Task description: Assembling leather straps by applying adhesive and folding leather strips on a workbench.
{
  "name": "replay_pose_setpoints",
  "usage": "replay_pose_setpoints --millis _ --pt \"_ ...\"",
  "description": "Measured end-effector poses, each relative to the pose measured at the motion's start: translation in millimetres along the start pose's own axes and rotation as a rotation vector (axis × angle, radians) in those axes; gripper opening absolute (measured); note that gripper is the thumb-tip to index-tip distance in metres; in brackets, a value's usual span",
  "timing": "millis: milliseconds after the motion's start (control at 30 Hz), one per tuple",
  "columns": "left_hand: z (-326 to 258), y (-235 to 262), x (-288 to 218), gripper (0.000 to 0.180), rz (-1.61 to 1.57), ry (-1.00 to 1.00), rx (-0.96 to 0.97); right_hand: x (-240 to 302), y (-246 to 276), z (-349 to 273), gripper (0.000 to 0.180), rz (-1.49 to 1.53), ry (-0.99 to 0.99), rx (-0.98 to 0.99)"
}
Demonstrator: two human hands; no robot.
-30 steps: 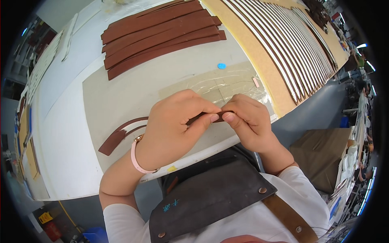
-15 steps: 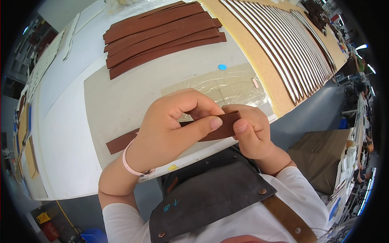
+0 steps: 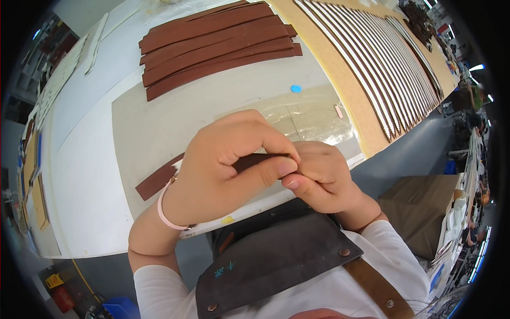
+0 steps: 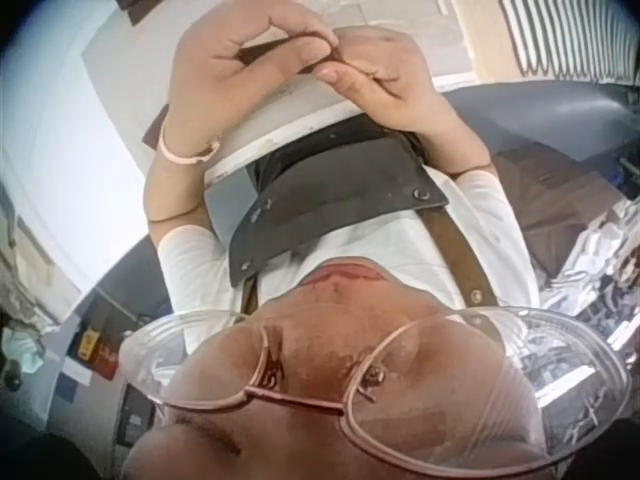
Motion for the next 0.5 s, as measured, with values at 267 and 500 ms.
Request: replay_pose_setpoints --millis 267,500 --pt "1 -3 1 0.013 0.328 -0.222 -0.044 0 7 -1 0.030 -0.077 0.034 0.064" --pt "5 2 2 0.023 0.342 -0.043 -0.195 5 21 -10 0.047 0.389 -0.160 -0.515"
Point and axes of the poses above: each hand's wrist, its own z-axis towards the middle knuckle, its own y-axis out of the back of the hand, x = y × z, the point moved 1 cm from there along z, towards the middle knuckle, and after that the axes turned 6 degrees about x, right-handed, at the moved point
